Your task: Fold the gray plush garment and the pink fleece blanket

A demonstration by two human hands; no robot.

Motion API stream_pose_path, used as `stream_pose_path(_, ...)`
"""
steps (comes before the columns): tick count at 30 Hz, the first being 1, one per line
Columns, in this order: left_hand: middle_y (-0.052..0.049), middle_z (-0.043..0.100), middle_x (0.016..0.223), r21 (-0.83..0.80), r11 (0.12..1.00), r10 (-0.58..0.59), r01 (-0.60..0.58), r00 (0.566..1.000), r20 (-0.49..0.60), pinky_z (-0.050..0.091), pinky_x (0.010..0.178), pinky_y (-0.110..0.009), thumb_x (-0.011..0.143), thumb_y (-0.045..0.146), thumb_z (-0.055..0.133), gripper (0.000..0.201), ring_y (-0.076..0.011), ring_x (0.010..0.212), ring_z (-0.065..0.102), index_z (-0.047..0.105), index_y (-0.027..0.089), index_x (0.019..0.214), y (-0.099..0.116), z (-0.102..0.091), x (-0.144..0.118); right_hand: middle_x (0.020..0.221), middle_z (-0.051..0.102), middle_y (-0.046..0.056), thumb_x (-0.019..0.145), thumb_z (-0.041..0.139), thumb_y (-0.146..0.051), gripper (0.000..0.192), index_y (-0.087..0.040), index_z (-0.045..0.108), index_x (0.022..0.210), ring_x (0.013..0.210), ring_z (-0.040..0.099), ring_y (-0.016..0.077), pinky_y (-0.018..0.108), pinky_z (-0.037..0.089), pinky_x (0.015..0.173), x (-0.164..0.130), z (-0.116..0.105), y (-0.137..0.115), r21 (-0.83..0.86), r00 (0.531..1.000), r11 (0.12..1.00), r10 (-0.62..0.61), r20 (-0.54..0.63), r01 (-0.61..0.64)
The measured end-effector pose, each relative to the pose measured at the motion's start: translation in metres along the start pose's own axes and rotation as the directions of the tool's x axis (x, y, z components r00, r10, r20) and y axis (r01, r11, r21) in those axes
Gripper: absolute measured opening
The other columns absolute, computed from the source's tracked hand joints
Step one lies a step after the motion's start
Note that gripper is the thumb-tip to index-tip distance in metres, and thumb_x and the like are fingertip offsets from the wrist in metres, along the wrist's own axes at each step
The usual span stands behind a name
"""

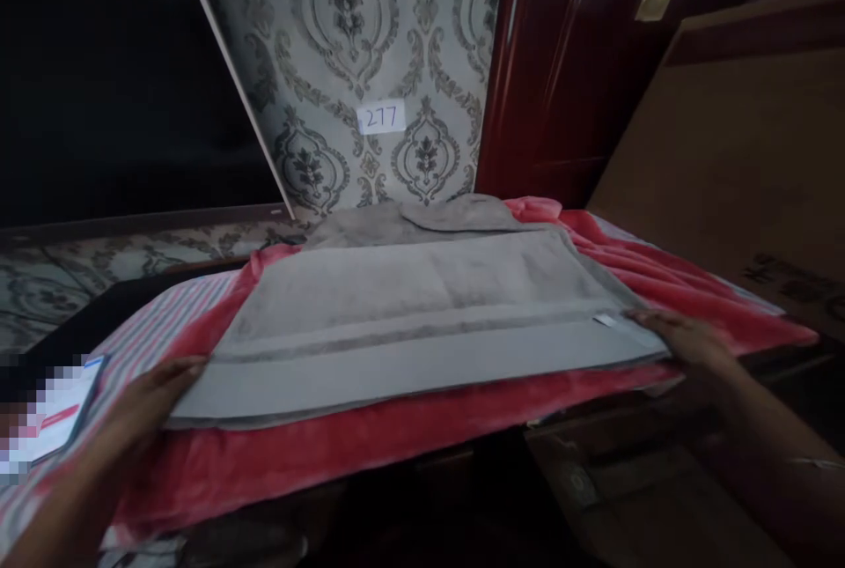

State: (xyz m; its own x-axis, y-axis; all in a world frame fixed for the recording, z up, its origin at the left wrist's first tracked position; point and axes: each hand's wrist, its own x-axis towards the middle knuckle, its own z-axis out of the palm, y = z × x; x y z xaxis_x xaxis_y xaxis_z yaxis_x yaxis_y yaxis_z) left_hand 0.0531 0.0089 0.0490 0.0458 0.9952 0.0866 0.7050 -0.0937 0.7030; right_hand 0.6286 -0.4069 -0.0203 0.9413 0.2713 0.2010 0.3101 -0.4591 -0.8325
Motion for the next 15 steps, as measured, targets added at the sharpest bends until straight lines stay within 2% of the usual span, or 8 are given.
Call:
stream_pose_path(2,0.002,0.073,0.076,-0.094,0.992,-0.079,0.09,0.99,0.115,0.046,0.07,-0.026,0.075,0.028,0.068,0.016,-0.0201,0.079,0.063,0.07,0.016,0.085,-0.022,0.015,0.0,0.089,0.076,0.011,0.066,0.067,-0.033,0.006,-0.029,0.07,0.063,0.098,0.069,0.0334,0.045,0.054,0.081,-0.01,0.002,0.012,0.026,0.993,0.993,0.116,0.028,-0.117)
stream_pose_path(4,0.003,0.071,0.076,-0.125,0.988,-0.074,0.091,0.988,0.136,0.044,0.071,-0.024,0.073,0.029,0.068,0.022,-0.0181,0.079,0.059,0.069,0.016,0.09,-0.034,0.018,-0.003,0.096,0.077,0.011,0.064,0.067,-0.029,0.005,-0.029,0.072,0.063,0.103,0.067,0.0321,0.044,0.052,0.086,-0.011,-0.002,0.015,0.004,0.986,0.987,0.161,0.033,-0.161)
stream_pose_path(9,0.003,0.065,0.075,-0.037,0.998,-0.04,0.045,0.989,0.144,0.042,0.067,-0.023,0.07,0.034,0.064,0.027,-0.0162,0.074,0.055,0.066,0.016,0.09,-0.032,0.016,-0.004,0.099,0.077,0.009,0.064,0.066,-0.033,0.009,-0.028,0.071,0.069,0.101,0.068,0.0321,0.044,0.051,0.086,-0.005,-0.009,0.018,-0.181,0.99,0.975,0.137,0.033,-0.128)
stream_pose_path(15,0.003,0.059,0.072,0.062,0.998,-0.008,-0.003,0.984,0.179,0.039,0.058,-0.022,0.074,0.036,0.058,0.03,-0.0144,0.064,0.051,0.062,0.017,0.098,-0.035,0.024,-0.003,0.104,0.077,0.007,0.064,0.063,-0.031,0.019,-0.025,0.073,0.078,0.1,0.068,0.0297,0.042,0.05,0.087,-0.011,-0.008,0.017,-0.242,0.986,0.96,0.16,0.054,-0.142)
